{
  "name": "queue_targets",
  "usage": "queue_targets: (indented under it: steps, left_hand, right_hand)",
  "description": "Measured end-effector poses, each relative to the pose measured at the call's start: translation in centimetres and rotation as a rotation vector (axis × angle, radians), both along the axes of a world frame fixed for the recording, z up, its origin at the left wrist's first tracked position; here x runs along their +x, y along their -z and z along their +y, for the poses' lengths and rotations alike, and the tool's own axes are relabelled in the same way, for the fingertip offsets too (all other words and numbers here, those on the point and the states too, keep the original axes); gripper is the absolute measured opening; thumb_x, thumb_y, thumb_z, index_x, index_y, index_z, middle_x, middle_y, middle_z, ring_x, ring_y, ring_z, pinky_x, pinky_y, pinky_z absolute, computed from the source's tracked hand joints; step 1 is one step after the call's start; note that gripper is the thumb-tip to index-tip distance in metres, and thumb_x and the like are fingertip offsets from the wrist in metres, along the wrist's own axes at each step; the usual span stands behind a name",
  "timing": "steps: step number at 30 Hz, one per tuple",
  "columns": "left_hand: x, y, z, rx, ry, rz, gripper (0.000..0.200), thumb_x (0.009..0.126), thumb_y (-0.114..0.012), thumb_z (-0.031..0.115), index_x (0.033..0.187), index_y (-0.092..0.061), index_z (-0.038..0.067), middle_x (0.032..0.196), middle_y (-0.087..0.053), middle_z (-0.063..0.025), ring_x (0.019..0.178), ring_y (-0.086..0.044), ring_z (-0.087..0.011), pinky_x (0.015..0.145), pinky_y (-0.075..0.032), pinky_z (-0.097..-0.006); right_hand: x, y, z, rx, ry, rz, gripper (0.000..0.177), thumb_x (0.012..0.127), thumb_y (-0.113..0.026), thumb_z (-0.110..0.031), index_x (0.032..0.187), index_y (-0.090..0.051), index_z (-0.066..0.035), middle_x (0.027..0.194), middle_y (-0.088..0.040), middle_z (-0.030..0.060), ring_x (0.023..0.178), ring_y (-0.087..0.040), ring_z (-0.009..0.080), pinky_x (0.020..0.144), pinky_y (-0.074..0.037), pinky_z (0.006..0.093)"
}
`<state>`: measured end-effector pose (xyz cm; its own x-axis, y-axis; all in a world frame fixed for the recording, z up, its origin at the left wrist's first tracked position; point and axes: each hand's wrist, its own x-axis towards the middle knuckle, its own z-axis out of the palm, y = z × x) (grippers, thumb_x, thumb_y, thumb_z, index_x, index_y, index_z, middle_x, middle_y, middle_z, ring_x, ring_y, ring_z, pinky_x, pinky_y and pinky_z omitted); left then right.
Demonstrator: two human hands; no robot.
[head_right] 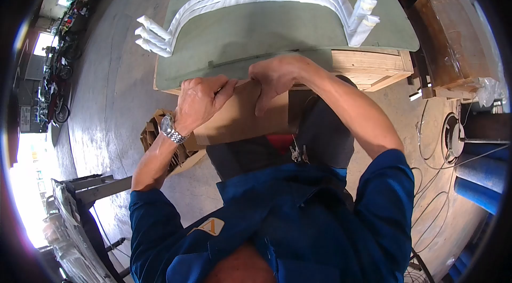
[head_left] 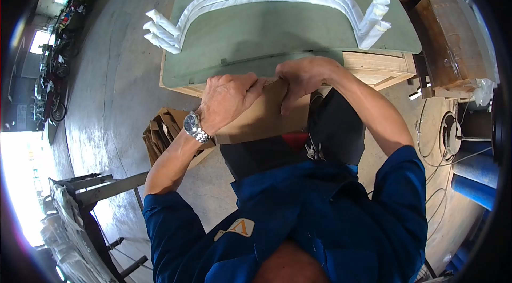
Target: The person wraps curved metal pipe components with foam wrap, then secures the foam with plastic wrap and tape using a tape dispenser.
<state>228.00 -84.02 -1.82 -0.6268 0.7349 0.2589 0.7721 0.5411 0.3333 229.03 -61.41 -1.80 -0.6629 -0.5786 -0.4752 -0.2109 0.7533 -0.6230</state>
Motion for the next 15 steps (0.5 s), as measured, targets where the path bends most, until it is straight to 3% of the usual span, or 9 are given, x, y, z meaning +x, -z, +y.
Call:
queue_targets:
  steps: [2,4,5,7,9,11,13,14,15]
  left_hand:
    - [-0.7,-0.2,0.4,-0.004,-0.023,0.083,0.03,0.093,-0.068,0.028,0.072,-0.069,0.006,0.059,-0.061,-0.0133,0.052,-0.059,-0.0364,0.051,-0.046,-0.042]
    - [-3.1,1.2,0.7,-0.07,-0.059,0.072,0.034,0.093,-0.067,0.039,0.079,-0.074,0.009,0.066,-0.067,-0.0159,0.059,-0.065,-0.036,0.053,-0.051,-0.0432]
    - [-5.3,2.4,0.6,-0.068,-0.055,0.082,0.034,0.093,-0.067,0.039,0.079,-0.074,0.009,0.066,-0.067,-0.0159,0.059,-0.065,-0.036,0.053,-0.051,-0.0432]
    - [-10.2,6.1,-1.1,0.056,-0.336,0.036,0.039,0.095,-0.064,0.044,0.082,-0.077,0.01,0.068,-0.067,-0.0183,0.064,-0.067,-0.0377,0.057,-0.052,-0.0455]
    - [-16.3,7.3,-5.0,0.034,-0.631,0.103,0.047,0.095,-0.061,0.05,0.085,-0.078,0.007,0.073,-0.068,-0.0224,0.072,-0.068,-0.0417,0.065,-0.053,-0.05]
    - [-20.8,8.6,-8.8,0.101,-0.812,0.062,0.055,0.095,-0.058,0.054,0.086,-0.077,0.003,0.078,-0.068,-0.0258,0.078,-0.068,-0.0458,0.073,-0.053,-0.0535]
    - [-22.5,8.9,-7.6,0.161,-0.82,-0.004,0.058,0.095,-0.058,0.055,0.085,-0.076,0.002,0.079,-0.068,-0.0273,0.08,-0.068,-0.0467,0.074,-0.053,-0.0538]
    - [-22.6,9.5,-7.0,0.195,-0.845,-0.092,0.06,0.095,-0.057,0.056,0.085,-0.075,0.0,0.081,-0.068,-0.0288,0.082,-0.068,-0.0475,0.075,-0.053,-0.054]
    - [-22.9,10.2,-6.0,0.2,-0.82,-0.097,0.06,0.095,-0.057,0.056,0.085,-0.075,0.0,0.081,-0.068,-0.0288,0.082,-0.068,-0.0475,0.075,-0.053,-0.054]
  right_hand:
    - [0.0,0.0,0.0,0.018,0.0,-0.01,0.044,0.069,-0.086,-0.04,0.086,-0.073,-0.001,0.078,-0.071,0.0155,0.079,-0.069,0.0349,0.068,-0.051,0.0457]
    - [1.0,1.1,-0.5,-0.052,-0.044,0.361,0.035,0.072,-0.081,-0.031,0.077,-0.071,0.002,0.072,-0.068,0.0178,0.075,-0.07,0.0346,0.066,-0.054,0.0443]
    - [2.0,0.7,-0.3,-0.049,-0.041,0.371,0.035,0.072,-0.081,-0.031,0.077,-0.071,0.002,0.072,-0.068,0.0178,0.075,-0.07,0.0346,0.066,-0.054,0.0443]
    - [6.1,-0.5,-0.2,-0.232,0.073,1.098,0.02,0.075,-0.076,-0.023,0.07,-0.068,-0.005,0.065,-0.063,0.014,0.074,-0.07,0.0295,0.062,-0.054,0.0427]
    - [11.4,-5.8,-0.1,-0.005,-0.082,0.621,0.013,0.077,-0.072,-0.019,0.07,-0.065,-0.01,0.064,-0.061,0.0093,0.074,-0.07,0.0262,0.063,-0.054,0.0394]
    - [15.9,-6.3,2.5,-0.143,0.022,0.723,0.015,0.082,-0.079,-0.021,0.088,-0.073,-0.008,0.078,-0.071,0.0104,0.066,-0.069,0.0245,0.059,-0.052,0.0365]
    - [16.3,-5.2,5.4,-0.423,0.592,0.496,0.024,0.084,-0.08,-0.02,0.102,-0.075,-0.005,0.088,-0.076,0.0084,0.066,-0.069,0.0171,0.06,-0.052,0.0292]
    - [15.9,-3.6,6.1,-0.744,1.008,0.297,0.031,0.088,-0.079,-0.022,0.11,-0.074,-0.001,0.089,-0.076,0.0044,0.071,-0.068,0.0121,0.062,-0.052,0.0288]
    - [15.8,-1.4,8.4,-0.815,1.254,0.159,0.035,0.092,-0.076,-0.022,0.117,-0.069,0.001,0.099,-0.074,0.0034,0.084,-0.069,0.0124,0.072,-0.056,0.0311]
